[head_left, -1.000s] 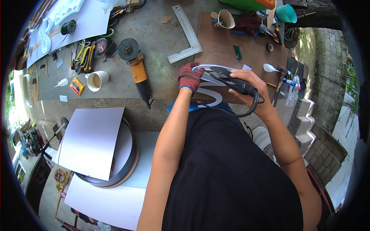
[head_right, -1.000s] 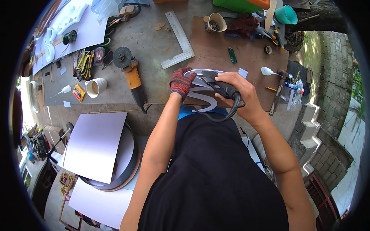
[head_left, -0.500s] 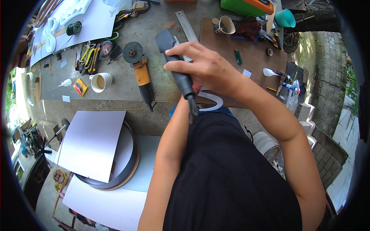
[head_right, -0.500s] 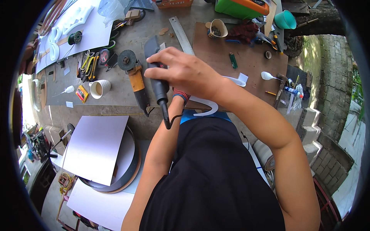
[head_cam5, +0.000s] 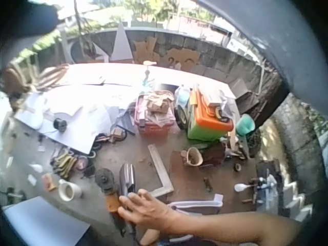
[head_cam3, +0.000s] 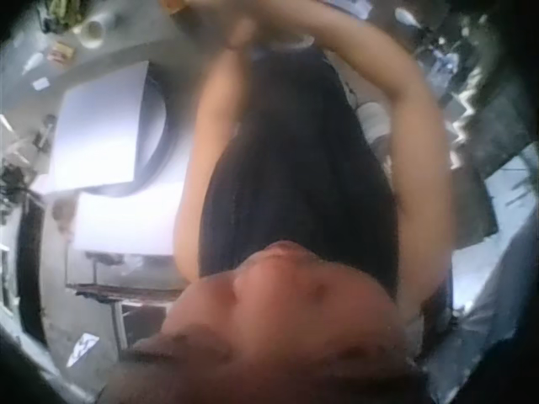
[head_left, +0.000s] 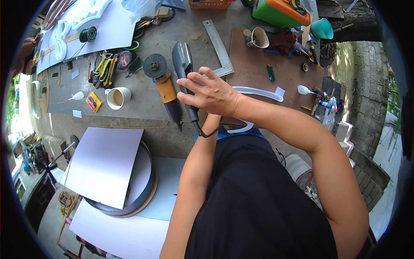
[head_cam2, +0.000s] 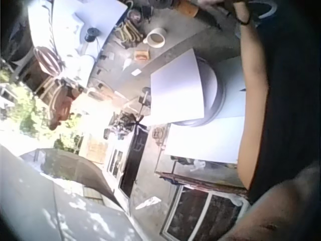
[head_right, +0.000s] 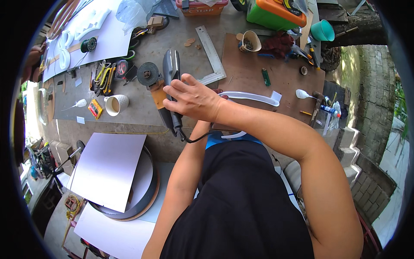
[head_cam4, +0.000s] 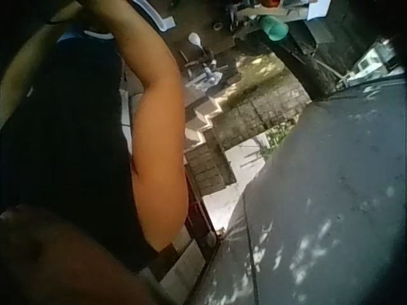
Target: Assembling a 3D letter sign by gluing plastic strips to a letter-shaped base.
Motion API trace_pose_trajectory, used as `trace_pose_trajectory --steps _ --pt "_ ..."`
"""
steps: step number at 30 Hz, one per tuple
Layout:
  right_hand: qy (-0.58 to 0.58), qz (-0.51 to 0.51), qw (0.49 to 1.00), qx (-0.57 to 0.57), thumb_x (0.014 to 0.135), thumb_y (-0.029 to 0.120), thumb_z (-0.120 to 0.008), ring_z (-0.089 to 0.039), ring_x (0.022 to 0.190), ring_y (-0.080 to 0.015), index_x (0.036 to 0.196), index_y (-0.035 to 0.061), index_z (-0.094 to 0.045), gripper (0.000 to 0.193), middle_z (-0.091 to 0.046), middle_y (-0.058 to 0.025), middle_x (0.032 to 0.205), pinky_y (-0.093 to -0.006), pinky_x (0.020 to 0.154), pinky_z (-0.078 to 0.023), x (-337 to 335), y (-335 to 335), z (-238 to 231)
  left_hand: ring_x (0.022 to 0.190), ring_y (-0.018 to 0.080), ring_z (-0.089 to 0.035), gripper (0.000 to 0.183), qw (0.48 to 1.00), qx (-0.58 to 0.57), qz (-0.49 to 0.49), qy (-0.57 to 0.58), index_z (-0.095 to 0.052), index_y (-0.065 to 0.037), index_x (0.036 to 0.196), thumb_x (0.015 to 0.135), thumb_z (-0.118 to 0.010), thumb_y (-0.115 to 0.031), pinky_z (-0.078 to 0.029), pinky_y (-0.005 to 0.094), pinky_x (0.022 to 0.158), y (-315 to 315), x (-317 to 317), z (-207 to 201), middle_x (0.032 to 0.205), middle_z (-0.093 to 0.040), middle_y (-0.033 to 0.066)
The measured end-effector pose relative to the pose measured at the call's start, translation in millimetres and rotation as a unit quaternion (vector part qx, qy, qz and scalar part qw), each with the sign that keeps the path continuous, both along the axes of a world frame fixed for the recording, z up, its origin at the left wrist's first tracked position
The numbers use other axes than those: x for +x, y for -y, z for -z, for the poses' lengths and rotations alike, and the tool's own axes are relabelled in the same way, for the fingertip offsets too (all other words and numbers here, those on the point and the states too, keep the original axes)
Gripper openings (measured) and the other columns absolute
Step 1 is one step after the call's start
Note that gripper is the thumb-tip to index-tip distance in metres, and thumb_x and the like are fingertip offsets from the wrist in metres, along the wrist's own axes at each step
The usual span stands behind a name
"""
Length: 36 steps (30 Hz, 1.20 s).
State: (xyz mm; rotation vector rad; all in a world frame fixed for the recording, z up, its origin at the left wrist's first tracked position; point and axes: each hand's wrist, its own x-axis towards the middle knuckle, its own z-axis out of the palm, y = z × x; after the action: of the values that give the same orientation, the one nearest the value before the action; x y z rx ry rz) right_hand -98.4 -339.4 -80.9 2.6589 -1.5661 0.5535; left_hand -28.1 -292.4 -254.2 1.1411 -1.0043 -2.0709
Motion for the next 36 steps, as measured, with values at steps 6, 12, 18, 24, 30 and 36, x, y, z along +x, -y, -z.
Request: trace_pose_trajectory --steps 6,12,18,24,30,36 --pt "-0.048 0.001 0.999 0.003 0.080 0.020 -0.064 -0.051 0.097 -0.0161 0.096 0.0201 -0.063 0.017 -0.057 -0.0016 0.109 -0.0320 0.087 -0.037 -6 13 48 0.090 0.0177 -0.066 0.030 0.996 0.075 0.025 -0.035 -0.063 -0.006 0.117 0.095 -0.064 -0.025 -0.055 0.0335 0.082 0 7 31 0.106 -0.069 0.0075" --pt "0.042 0.074 0.996 0.013 0.081 0.016 -0.062 -0.053 0.101 -0.0195 0.104 0.0188 -0.063 0.024 -0.055 -0.0028 0.115 -0.0341 0.085 -0.040 12 15 61 0.096 0.0206 -0.062 0.033 0.958 -0.141 0.169 0.183 -0.061 -0.005 0.120 0.091 -0.072 -0.019 -0.050 0.0339 0.091 2 2 0 0.104 -0.067 0.0083" --pt "0.226 0.340 0.907 0.101 0.076 0.005 -0.074 -0.055 0.106 -0.0313 0.108 0.0078 -0.060 0.036 -0.059 -0.0113 0.113 -0.0426 0.091 -0.043 -72 -82 44 0.098 0.0247 -0.066 0.040 0.931 -0.077 0.211 0.288 -0.067 -0.001 0.116 0.083 -0.079 -0.020 -0.052 0.0352 0.091 14 -12 -28 0.110 -0.069 0.0160" --pt "0.235 0.400 0.866 0.189 0.076 0.013 -0.080 -0.053 0.114 -0.0346 0.118 0.0053 -0.060 0.047 -0.060 -0.0134 0.114 -0.0428 0.100 -0.042 -117 -157 72 0.101 0.0283 -0.065 0.043 0.938 -0.080 0.184 0.282 -0.069 0.000 0.113 0.080 -0.081 -0.024 -0.051 0.0379 0.093 12 1 -13 0.114 -0.063 0.0186" --pt "0.250 0.400 0.863 0.180 0.074 0.015 -0.081 -0.053 0.113 -0.0333 0.118 0.0069 -0.062 0.049 -0.061 -0.0126 0.114 -0.0430 0.099 -0.043 -103 -155 103 0.103 0.0285 -0.064 0.042 0.925 -0.094 0.199 0.311 -0.069 -0.001 0.114 0.081 -0.080 -0.024 -0.051 0.0377 0.093 15 -3 -29 0.117 -0.062 0.0180" --pt "0.242 0.413 0.862 0.166 0.075 0.015 -0.080 -0.055 0.107 -0.0310 0.107 0.0083 -0.066 0.036 -0.063 -0.0089 0.107 -0.0422 0.094 -0.042 -100 -157 113 0.101 0.0271 -0.065 0.041 0.938 -0.077 0.188 0.282 -0.069 0.001 0.113 0.081 -0.080 -0.022 -0.051 0.0380 0.092 15 -4 -32 0.110 -0.067 0.0177"
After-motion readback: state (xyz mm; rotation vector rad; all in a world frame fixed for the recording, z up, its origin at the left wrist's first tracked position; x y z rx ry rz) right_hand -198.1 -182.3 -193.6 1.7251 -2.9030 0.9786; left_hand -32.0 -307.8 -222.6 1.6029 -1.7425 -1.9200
